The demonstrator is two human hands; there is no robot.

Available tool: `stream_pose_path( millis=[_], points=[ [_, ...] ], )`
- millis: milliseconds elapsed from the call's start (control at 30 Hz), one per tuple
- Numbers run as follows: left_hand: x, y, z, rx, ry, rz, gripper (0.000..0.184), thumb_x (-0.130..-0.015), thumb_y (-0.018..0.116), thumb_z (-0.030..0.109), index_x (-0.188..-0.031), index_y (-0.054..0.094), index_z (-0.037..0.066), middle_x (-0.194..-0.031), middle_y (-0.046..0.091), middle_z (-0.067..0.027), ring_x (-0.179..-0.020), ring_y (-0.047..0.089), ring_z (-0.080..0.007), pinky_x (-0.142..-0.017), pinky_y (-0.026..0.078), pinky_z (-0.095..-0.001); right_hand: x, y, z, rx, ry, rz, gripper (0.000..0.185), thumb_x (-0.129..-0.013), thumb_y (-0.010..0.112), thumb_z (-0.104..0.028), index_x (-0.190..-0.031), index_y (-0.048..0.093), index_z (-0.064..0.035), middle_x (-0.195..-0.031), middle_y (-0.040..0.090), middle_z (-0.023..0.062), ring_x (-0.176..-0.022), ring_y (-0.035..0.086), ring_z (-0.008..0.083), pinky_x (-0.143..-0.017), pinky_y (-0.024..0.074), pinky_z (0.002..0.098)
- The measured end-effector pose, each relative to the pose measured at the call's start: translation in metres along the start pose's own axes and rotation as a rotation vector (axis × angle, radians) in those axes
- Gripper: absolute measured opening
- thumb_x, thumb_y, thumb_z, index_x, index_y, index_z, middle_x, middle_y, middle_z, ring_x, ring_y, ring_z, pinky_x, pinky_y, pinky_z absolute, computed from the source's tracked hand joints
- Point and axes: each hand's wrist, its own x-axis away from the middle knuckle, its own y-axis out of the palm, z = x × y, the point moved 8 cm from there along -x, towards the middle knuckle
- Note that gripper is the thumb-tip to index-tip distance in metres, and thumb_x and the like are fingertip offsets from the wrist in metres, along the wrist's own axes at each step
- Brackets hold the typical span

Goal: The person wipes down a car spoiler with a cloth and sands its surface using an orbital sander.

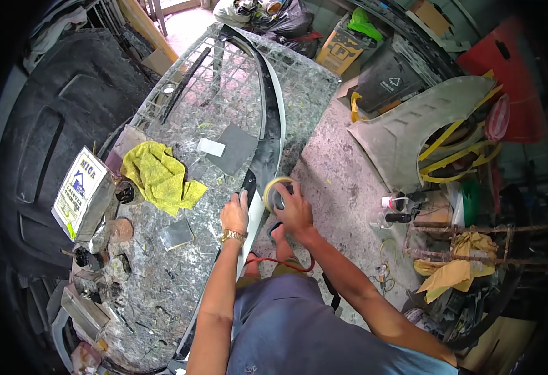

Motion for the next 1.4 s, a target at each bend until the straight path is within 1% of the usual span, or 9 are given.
stream_pose_path(
  millis=[333,433,767,867,967,1033,1133,1233,1400],
  points=[
    [0.0,-0.002,0.001,-0.001,0.022,0.021,0.055,-0.107,0.046,0.051,-0.095,0.064,0.001,-0.084,0.07,-0.0316,-0.082,0.068,-0.0516,-0.075,0.054,-0.06,0.006,0.002,-0.002,-0.034,-0.094,0.043,0.066,-0.074,0.084,-0.013,-0.134,0.057,-0.0231,-0.131,0.052,0.0159,-0.112,0.064,0.0433,-0.09,0.0577,0.0511],
    [0.0,-0.002,0.003,-0.004,0.021,0.022,0.055,-0.107,0.046,0.051,-0.095,0.065,0.001,-0.084,0.07,-0.0312,-0.082,0.068,-0.0512,-0.075,0.054,-0.0599,0.004,0.0,0.002,-0.048,-0.034,0.018,0.066,-0.074,0.084,-0.013,-0.134,0.058,-0.0225,-0.131,0.052,0.0156,-0.113,0.064,0.0428,-0.091,0.0574,0.0508],
    [0.001,-0.002,0.002,-0.004,0.015,0.013,0.054,-0.107,0.045,0.051,-0.094,0.064,0.001,-0.084,0.07,-0.0308,-0.081,0.069,-0.0509,-0.074,0.054,-0.0595,0.0,0.001,-0.001,0.032,-0.042,-0.048,0.068,-0.075,0.084,-0.014,-0.136,0.056,-0.0227,-0.13,0.052,0.0159,-0.115,0.063,0.0431,-0.093,0.0571,0.0499],
    [0.002,-0.004,0.003,-0.015,0.015,0.023,0.054,-0.107,0.045,0.05,-0.094,0.064,0.001,-0.084,0.07,-0.0308,-0.081,0.069,-0.0508,-0.075,0.054,-0.0593,-0.006,-0.003,0.002,0.005,-0.021,0.0,0.068,-0.075,0.084,-0.016,-0.137,0.056,-0.0237,-0.13,0.052,0.0163,-0.113,0.064,0.0424,-0.091,0.0578,0.0492],
    [0.001,-0.002,0.002,-0.015,0.013,0.021,0.054,-0.107,0.045,0.05,-0.093,0.064,0.001,-0.084,0.07,-0.0308,-0.081,0.069,-0.051,-0.075,0.054,-0.0592,-0.008,-0.001,-0.001,0.08,-0.061,-0.081,0.067,-0.075,0.084,-0.016,-0.136,0.057,-0.0233,-0.128,0.052,0.0169,-0.111,0.065,0.0422,-0.088,0.0587,0.0497],
    [0.001,0.0,0.001,-0.012,0.023,0.022,0.054,-0.107,0.045,0.05,-0.093,0.064,0.001,-0.084,0.07,-0.0309,-0.08,0.069,-0.051,-0.075,0.054,-0.0592,-0.016,-0.012,-0.004,0.101,-0.133,0.076,0.063,-0.079,0.082,-0.019,-0.136,0.055,-0.0249,-0.127,0.052,0.0179,-0.097,0.068,0.0441,-0.08,0.0595,0.0516],
    [0.001,-0.001,0.001,-0.008,0.041,0.039,0.054,-0.107,0.046,0.05,-0.093,0.065,0.001,-0.083,0.07,-0.031,-0.08,0.069,-0.0511,-0.075,0.054,-0.0592,-0.018,-0.007,-0.008,0.136,-0.17,-0.021,0.061,-0.08,0.081,-0.019,-0.135,0.055,-0.0238,-0.126,0.052,0.0183,-0.095,0.068,0.0443,-0.079,0.0594,0.0506],
    [0.002,-0.001,0.002,-0.007,0.039,0.04,0.054,-0.107,0.046,0.05,-0.094,0.065,0.001,-0.083,0.07,-0.0312,-0.08,0.069,-0.051,-0.075,0.054,-0.0593,-0.024,-0.011,-0.006,0.165,-0.18,0.037,0.062,-0.081,0.08,-0.02,-0.137,0.054,-0.0241,-0.126,0.052,0.0179,-0.093,0.069,0.0439,-0.077,0.0596,0.0493],
    [0.001,-0.003,0.003,0.006,0.031,0.027,0.052,-0.107,0.047,0.049,-0.096,0.064,0.001,-0.084,0.069,-0.0314,-0.083,0.068,-0.0515,-0.076,0.053,-0.0603,-0.022,-0.008,-0.012,0.203,-0.207,0.007,0.06,-0.082,0.079,-0.021,-0.137,0.056,-0.0239,-0.124,0.053,0.018,-0.091,0.069,0.043,-0.076,0.0595,0.0487]
  ],
)
